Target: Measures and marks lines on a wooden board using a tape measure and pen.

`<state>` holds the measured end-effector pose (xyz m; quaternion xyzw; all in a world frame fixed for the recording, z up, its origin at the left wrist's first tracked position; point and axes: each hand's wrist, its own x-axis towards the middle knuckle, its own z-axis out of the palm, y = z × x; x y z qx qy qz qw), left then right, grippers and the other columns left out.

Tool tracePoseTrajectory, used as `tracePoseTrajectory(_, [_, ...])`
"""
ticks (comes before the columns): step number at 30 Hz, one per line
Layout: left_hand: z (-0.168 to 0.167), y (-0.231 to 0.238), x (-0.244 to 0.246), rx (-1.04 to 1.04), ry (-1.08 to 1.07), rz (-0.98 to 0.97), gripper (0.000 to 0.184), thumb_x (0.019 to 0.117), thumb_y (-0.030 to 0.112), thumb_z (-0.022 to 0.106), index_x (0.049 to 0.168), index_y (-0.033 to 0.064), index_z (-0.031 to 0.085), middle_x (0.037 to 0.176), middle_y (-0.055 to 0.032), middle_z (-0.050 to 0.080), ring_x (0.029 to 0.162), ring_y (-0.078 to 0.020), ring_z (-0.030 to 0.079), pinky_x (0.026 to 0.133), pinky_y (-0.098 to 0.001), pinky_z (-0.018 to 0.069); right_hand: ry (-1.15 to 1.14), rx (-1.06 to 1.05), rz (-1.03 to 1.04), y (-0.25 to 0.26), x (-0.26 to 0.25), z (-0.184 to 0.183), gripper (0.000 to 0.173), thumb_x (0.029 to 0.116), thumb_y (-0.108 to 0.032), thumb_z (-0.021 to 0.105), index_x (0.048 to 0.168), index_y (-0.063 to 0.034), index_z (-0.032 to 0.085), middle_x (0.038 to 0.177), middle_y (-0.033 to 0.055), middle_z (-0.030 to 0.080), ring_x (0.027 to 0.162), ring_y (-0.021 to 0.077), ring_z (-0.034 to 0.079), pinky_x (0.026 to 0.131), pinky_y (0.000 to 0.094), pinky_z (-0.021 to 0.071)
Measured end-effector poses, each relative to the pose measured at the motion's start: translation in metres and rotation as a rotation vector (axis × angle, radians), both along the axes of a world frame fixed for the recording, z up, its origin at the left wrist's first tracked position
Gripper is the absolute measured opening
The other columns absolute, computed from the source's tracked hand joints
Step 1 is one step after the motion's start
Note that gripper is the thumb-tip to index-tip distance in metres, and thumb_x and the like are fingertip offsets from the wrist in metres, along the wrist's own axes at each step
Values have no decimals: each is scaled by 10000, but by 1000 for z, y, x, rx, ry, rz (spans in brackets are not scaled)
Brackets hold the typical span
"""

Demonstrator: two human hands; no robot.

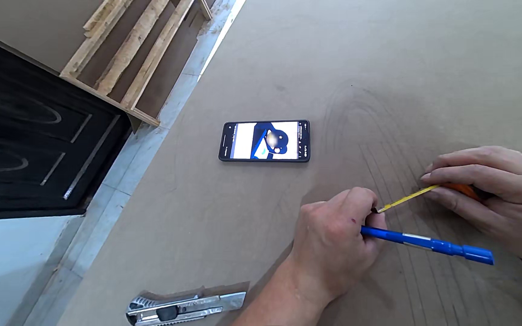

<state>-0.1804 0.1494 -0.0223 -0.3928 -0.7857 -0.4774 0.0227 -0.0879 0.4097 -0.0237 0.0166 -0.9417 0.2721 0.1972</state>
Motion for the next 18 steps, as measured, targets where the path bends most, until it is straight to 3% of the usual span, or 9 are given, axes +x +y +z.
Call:
tracePoseTrajectory(8, [0,0,0,-8,-6,2,36,909,128,717,900,107,689,683,67,596,568,-10,548,464,-191,458,4,24,2,-2,0,2,213,932,-392,700,1021,-222,793,1113,-5,722,1086,180,656,931,431,537])
tracePoseTrajectory(12, [0,0,0,-27,6,30,29,906,131,717,906,110,697,698,69,613,573,-5,562,473,-183,478,41,197,43,-11,0,10,236,1000,-314,621,1052,-171,801,1099,52,735,1082,243,678,956,479,536])
tracePoseTrajectory(18, [1,-2,-1,-8,-67,34,52,906,128,721,948,101,705,706,71,621,575,3,563,480,-173,490,27,200,2,-16,0,11,235,1002,-302,613,1053,-166,798,1103,52,737,1092,247,678,963,484,535])
